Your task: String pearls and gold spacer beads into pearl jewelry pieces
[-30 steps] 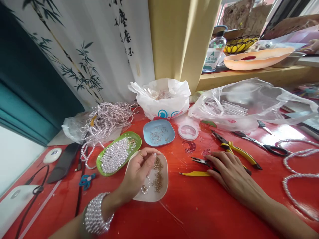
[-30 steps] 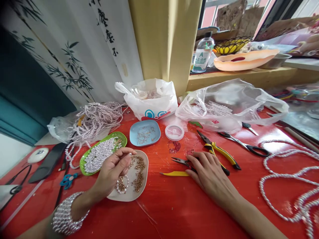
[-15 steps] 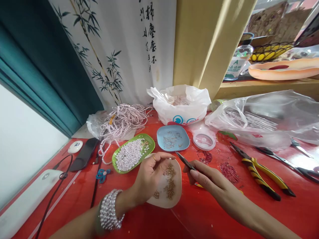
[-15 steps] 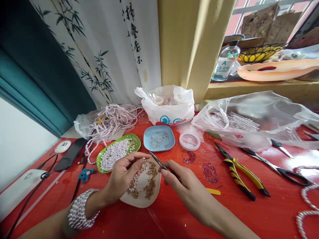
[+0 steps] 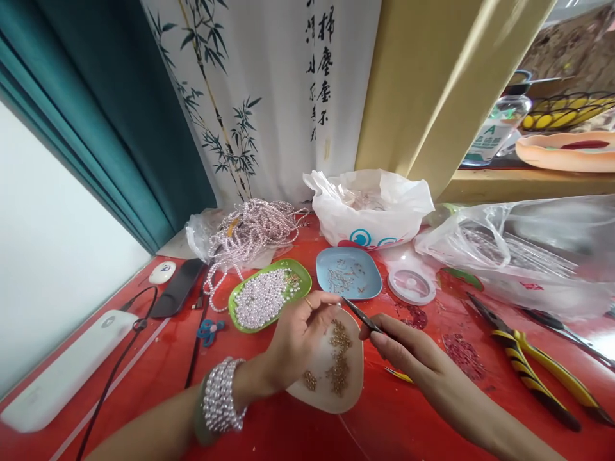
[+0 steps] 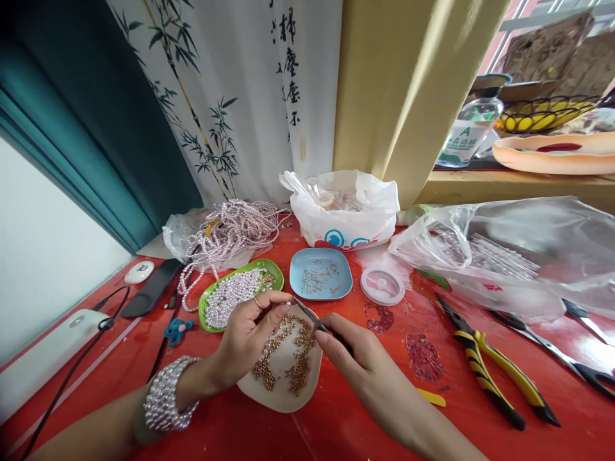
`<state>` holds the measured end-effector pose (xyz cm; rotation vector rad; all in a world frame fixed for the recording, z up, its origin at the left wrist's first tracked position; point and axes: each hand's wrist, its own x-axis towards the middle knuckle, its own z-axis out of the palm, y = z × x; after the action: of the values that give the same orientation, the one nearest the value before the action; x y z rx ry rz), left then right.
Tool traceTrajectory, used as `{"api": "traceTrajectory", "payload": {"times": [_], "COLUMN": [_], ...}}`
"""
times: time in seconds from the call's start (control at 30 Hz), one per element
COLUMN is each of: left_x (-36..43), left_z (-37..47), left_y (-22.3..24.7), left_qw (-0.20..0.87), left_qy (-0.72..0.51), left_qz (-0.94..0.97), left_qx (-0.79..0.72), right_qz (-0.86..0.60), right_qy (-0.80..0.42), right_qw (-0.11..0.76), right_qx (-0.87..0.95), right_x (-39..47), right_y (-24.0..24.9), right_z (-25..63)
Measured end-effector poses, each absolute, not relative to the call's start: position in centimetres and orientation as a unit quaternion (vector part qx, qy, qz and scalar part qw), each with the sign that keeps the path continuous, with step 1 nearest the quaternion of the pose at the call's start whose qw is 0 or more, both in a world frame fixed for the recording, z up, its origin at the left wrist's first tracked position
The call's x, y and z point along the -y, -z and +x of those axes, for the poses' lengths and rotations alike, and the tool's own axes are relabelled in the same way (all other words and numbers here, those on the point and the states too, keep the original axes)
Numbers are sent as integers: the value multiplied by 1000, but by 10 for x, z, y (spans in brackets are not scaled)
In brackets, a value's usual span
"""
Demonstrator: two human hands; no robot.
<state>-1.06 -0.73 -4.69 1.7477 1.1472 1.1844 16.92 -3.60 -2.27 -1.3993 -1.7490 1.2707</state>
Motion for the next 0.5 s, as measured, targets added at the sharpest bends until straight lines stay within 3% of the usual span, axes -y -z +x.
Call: {"api": "traceTrajectory", "payload": {"times": [0.37,0.5], "left_x": [6,8], "left_z": [-12,-10], "left_y": [43,41], "left_qw": [321,305], "left_qy": [-463,-470], "left_qz": [686,692], "left_qx": [-459,-456], "right_qz": [-523,-553], "right_qy": [-299,-85], "right_qw": [219,199], "right_qx": [768,805], "right_x": [29,31], "right_y": [29,40], "right_z": [164,164]}}
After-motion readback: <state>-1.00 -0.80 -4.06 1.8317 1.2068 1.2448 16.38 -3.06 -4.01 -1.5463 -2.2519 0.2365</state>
